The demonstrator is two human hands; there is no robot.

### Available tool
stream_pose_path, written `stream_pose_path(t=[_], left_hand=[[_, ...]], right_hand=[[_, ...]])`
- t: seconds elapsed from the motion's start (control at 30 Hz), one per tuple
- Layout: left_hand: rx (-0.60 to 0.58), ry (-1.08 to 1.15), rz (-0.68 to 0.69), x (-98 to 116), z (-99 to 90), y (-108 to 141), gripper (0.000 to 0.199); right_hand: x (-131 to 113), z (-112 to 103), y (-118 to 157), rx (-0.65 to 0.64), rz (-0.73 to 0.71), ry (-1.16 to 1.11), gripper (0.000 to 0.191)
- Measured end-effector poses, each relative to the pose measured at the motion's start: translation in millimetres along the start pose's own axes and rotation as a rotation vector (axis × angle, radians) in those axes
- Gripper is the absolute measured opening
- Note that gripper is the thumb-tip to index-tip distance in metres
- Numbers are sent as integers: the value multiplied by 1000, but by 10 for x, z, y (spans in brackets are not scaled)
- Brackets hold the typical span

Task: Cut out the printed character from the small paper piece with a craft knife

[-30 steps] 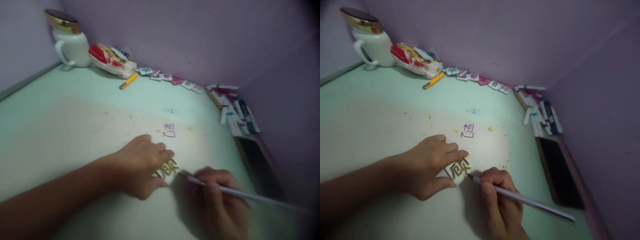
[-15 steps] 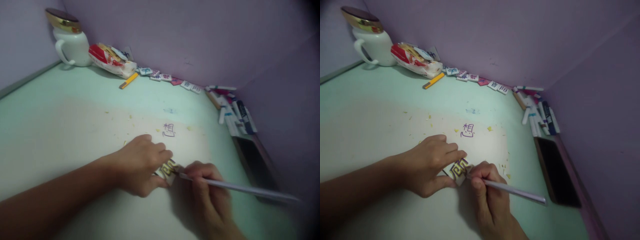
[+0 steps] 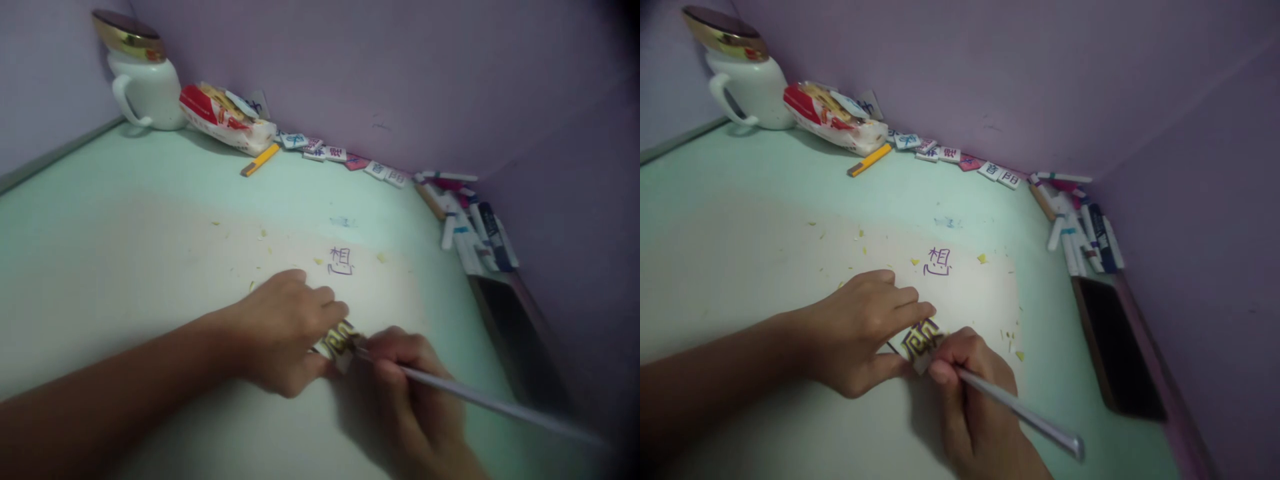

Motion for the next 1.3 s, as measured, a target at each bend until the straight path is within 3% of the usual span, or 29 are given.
stream_pose_path(t=[0.13,0.47,0.83,1.3], left_hand=[[-6,0,-7,-2,4,-3,30],[6,-37,-4,3,-10,-21,31],[-4,-36,-18,1,-9,-17,29],[10,-24,-21,-14,-6,-19,33]], right_hand=[[-111,-30,-21,10,-57,124,10],[-137,-47,-8,16,-13,197,11],[-70,-41,35,21,62,122,12],[10,-86,89,184,108,-17,17]])
Point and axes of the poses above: each hand's wrist, its own y-axis away from the middle knuckle, its own z-axis out of the palm, x = y × z, the point moved 8 cm from there along -y, towards the middle knuckle, and after that the axes turned 1 degree about -y, right-handed, at the moved point
